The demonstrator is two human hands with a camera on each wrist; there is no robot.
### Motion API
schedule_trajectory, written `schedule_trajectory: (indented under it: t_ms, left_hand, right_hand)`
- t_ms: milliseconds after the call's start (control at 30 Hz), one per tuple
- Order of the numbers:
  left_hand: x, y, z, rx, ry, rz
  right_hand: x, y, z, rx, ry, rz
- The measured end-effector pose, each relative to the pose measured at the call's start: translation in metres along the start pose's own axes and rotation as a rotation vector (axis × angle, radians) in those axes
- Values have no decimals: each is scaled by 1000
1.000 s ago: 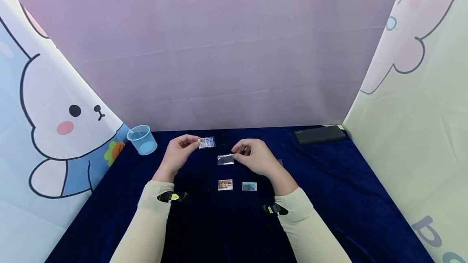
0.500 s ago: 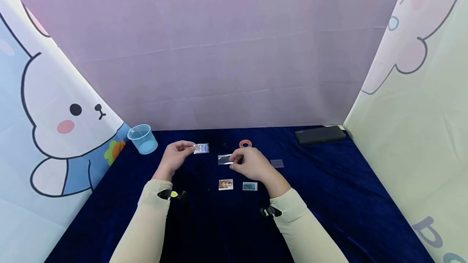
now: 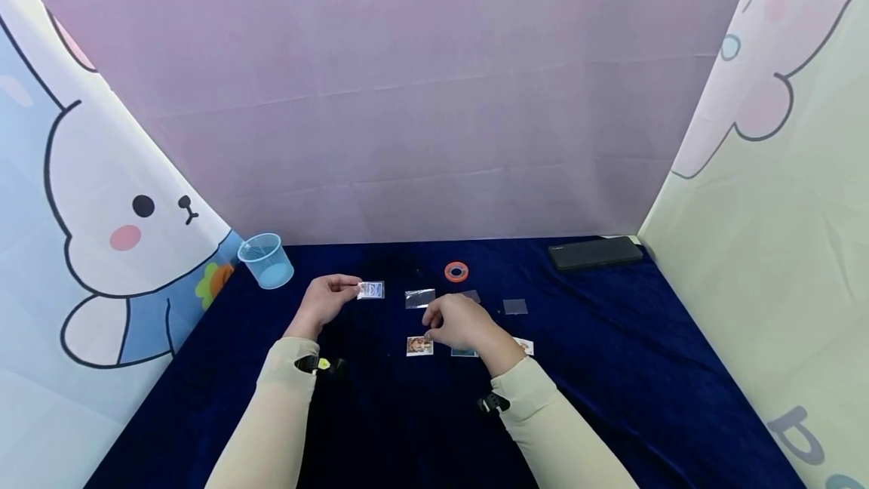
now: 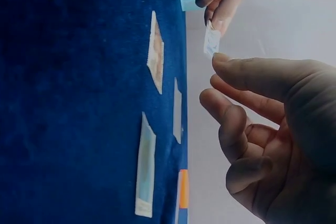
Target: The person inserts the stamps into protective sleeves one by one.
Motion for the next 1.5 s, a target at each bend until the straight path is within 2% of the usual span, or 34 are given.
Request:
schedule_trajectory:
  t_ms: [233, 533, 800, 1067, 1333, 1500]
  left_hand:
    - [0, -9, 0, -26, -1, -7]
    - [-7, -12, 1, -37, 13, -36]
    - [-13, -21, -2, -40, 29, -44]
    - [-12, -23, 1, -90, 5, -74]
    - [-13, -25, 2, -109, 16, -180]
    - [-13, -23, 2, -98, 21, -221]
  right_hand:
    - [9, 3, -2, 35, -49, 56]
    - [17, 1, -4, 41, -64, 105]
    - [18, 0, -4, 32, -59, 101]
    - [24, 2, -4, 34, -87, 95]
    - [27, 2, -4, 37, -90, 103]
    - [27, 0, -4, 28, -75, 125]
Point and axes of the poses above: each hand's wrist, its own z-axis away from the middle knuckle, its own x-axis out of the palm, y = z × x, the point moved 7 cm from there along -z, towards the middle knuckle, and after that the axes turned 13 degrees about z, right-handed, at the moved point
